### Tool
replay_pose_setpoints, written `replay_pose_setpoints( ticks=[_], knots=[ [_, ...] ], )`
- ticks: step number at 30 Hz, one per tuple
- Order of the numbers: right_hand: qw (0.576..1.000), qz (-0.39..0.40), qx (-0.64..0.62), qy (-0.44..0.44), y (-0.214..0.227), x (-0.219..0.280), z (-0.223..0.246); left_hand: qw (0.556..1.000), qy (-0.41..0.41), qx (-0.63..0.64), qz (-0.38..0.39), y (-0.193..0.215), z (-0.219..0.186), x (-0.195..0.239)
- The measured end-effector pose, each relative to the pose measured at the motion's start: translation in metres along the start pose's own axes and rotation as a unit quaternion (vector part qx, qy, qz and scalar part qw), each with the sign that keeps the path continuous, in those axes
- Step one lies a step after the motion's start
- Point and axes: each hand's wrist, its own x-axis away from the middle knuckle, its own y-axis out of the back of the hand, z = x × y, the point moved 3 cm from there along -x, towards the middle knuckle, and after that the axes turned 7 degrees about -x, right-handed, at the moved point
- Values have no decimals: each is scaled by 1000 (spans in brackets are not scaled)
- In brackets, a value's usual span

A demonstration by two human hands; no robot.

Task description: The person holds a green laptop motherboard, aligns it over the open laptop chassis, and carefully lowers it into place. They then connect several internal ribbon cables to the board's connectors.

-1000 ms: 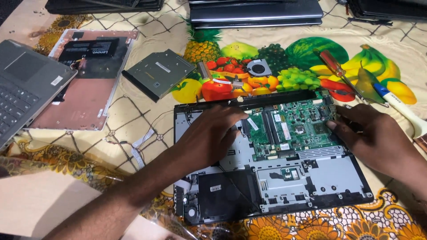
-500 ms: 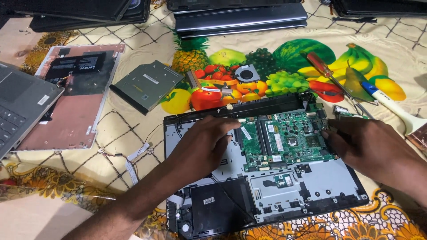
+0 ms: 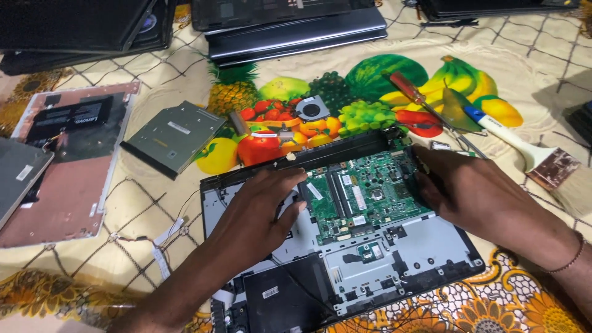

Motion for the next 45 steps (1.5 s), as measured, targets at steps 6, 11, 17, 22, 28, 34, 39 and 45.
replay_pose_setpoints(
  ticks=[6,11,17,22,28,34,39,45],
  knots=[
    [999,37,-19,-1,-1,1,-2,998,38,10,48,-5,5,-2],
    [998,60,-3,-13,-2,-2,-7,999,33,14,39,-4,5,-1],
    [997,-28,-52,49,5,4,-2,997,35,28,64,-7,7,-2],
    [995,-43,-48,74,7,5,-2,997,29,44,48,-7,6,-1],
    [999,37,-22,-2,4,0,-2,997,41,27,60,-5,3,-2],
    [999,11,-40,14,13,4,0,998,12,38,42,-9,5,-1],
    [945,-124,-131,272,16,-18,-5,995,30,92,31,-12,9,-3],
    [913,-149,-133,355,5,-40,-7,991,53,114,36,-16,11,-3]
  ],
)
